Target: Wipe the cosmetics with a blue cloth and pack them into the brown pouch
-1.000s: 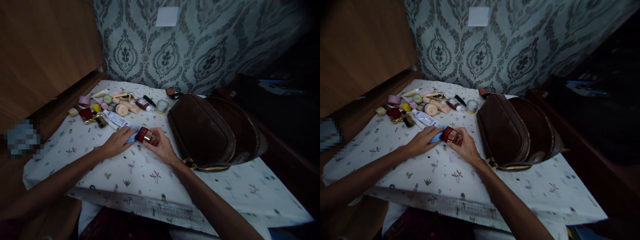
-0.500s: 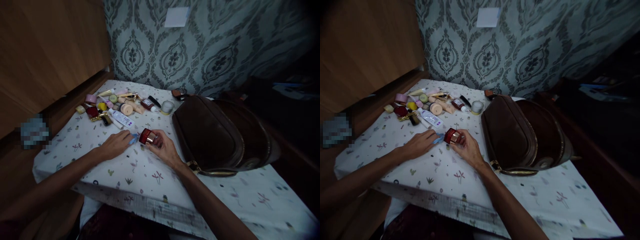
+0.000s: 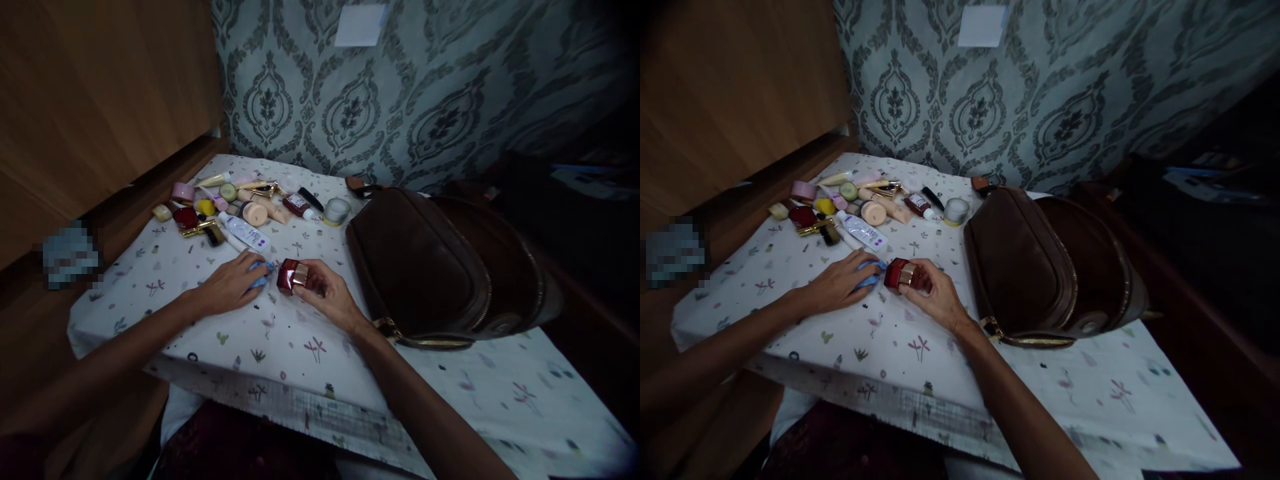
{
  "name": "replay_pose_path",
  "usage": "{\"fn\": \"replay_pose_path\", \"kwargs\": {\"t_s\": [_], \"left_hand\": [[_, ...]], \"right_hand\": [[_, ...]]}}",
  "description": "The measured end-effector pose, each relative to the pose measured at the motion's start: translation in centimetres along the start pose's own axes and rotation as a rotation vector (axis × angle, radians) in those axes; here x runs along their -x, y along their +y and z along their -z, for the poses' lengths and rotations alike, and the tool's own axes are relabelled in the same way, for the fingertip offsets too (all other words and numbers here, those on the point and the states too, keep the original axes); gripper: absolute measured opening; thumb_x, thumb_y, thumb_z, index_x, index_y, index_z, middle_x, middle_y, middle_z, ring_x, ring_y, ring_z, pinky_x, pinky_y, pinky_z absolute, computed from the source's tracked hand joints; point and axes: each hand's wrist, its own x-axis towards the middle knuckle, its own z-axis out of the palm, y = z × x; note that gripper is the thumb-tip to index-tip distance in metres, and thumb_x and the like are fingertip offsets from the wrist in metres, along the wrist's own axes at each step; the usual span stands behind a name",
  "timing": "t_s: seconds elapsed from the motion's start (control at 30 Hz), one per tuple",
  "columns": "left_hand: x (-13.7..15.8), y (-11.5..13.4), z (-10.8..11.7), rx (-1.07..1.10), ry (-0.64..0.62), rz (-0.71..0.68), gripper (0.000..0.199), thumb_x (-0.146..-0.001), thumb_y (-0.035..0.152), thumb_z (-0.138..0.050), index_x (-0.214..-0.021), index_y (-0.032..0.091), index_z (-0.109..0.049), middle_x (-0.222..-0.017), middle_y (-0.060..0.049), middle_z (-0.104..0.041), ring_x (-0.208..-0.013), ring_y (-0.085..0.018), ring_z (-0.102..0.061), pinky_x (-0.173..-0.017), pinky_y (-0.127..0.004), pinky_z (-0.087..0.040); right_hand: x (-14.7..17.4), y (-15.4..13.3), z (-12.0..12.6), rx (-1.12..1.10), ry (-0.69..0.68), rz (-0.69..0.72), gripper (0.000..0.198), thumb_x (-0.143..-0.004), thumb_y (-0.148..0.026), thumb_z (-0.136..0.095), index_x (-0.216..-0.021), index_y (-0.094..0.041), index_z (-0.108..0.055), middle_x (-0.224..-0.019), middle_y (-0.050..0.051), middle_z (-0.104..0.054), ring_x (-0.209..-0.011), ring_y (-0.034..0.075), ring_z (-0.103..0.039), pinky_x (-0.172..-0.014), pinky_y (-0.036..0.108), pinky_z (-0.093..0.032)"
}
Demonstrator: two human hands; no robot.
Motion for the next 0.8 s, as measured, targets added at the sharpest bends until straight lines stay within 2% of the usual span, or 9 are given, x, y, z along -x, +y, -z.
{"fn": "replay_pose_path", "kwargs": {"t_s": [0.07,0.13,0.2,0.27,0.33,0.53,0.7,0.8], "left_hand": [[0.2,-0.2,0.1,0.129,0.016,0.005,0.028,-0.094,0.017,-0.041,-0.119,0.018,-0.054,-0.118,-0.012,-0.058,-0.111,-0.026,-0.053,-0.092,-0.04,-0.049],[0.2,-0.2,0.3,0.262,0.071,0.076,0.034,-0.094,0.016,-0.041,-0.126,0.019,-0.049,-0.119,-0.01,-0.06,-0.11,-0.024,-0.057,-0.093,-0.038,-0.049],[-0.1,0.2,0.5,0.36,0.138,0.168,0.034,-0.094,0.02,-0.043,-0.128,0.018,-0.046,-0.118,-0.009,-0.062,-0.104,-0.023,-0.06,-0.088,-0.035,-0.051],[-0.6,0.8,0.8,0.408,0.201,0.22,0.028,-0.094,0.024,-0.046,-0.121,0.018,-0.048,-0.11,-0.008,-0.064,-0.095,-0.022,-0.063,-0.082,-0.033,-0.051],[-1.2,1.6,0.9,0.426,0.261,0.197,0.021,-0.094,0.024,-0.048,-0.115,0.018,-0.05,-0.104,-0.006,-0.065,-0.09,-0.02,-0.063,-0.079,-0.032,-0.051],[-2.3,2.7,-0.2,0.369,0.325,-0.042,0.027,-0.096,0.013,-0.043,-0.121,0.019,-0.051,-0.117,-0.01,-0.06,-0.11,-0.023,-0.057,-0.094,-0.039,-0.049],[-1.9,2.5,-0.9,0.378,0.322,-0.039,0.034,-0.097,0.023,-0.05,-0.131,0.019,-0.048,-0.123,-0.013,-0.057,-0.115,-0.025,-0.056,-0.098,-0.042,-0.049],[-1.7,2.5,-1.1,0.367,0.311,-0.033,0.041,-0.095,0.031,-0.057,-0.134,0.02,-0.046,-0.125,-0.014,-0.054,-0.117,-0.027,-0.055,-0.099,-0.045,-0.05]], "right_hand": [[0.0,-0.1,0.0,-0.017,-0.013,0.01,0.042,-0.081,-0.044,-0.069,-0.115,-0.02,-0.057,-0.095,0.004,-0.067,-0.084,0.019,-0.062,-0.076,0.032,-0.049],[0.1,-0.2,0.1,-0.022,-0.027,0.013,0.039,-0.084,-0.046,-0.065,-0.113,-0.02,-0.058,-0.098,0.005,-0.068,-0.087,0.02,-0.063,-0.077,0.032,-0.05],[0.1,-0.2,0.2,0.002,-0.039,0.009,0.037,-0.087,-0.048,-0.061,-0.111,-0.02,-0.06,-0.096,0.005,-0.069,-0.086,0.02,-0.064,-0.076,0.032,-0.05],[0.1,-0.2,0.3,0.056,-0.04,0.006,0.036,-0.089,-0.05,-0.059,-0.111,-0.021,-0.06,-0.094,0.004,-0.07,-0.085,0.02,-0.065,-0.076,0.032,-0.05],[0.1,-0.2,0.4,0.122,-0.033,0.009,0.038,-0.09,-0.051,-0.057,-0.113,-0.021,-0.06,-0.094,0.004,-0.07,-0.085,0.021,-0.065,-0.076,0.033,-0.05],[0.1,-0.2,0.5,0.239,-0.027,0.068,0.04,-0.094,-0.053,-0.051,-0.115,-0.02,-0.06,-0.095,0.005,-0.069,-0.085,0.021,-0.064,-0.077,0.034,-0.048],[0.0,0.2,0.6,0.256,0.033,0.157,0.044,-0.092,-0.053,-0.056,-0.119,-0.02,-0.061,-0.104,0.01,-0.064,-0.094,0.024,-0.062,-0.085,0.038,-0.049],[0.0,0.5,0.6,0.192,-0.004,0.168,0.051,-0.087,-0.051,-0.063,-0.129,-0.022,-0.057,-0.111,0.01,-0.061,-0.098,0.024,-0.061,-0.089,0.041,-0.05]]}}
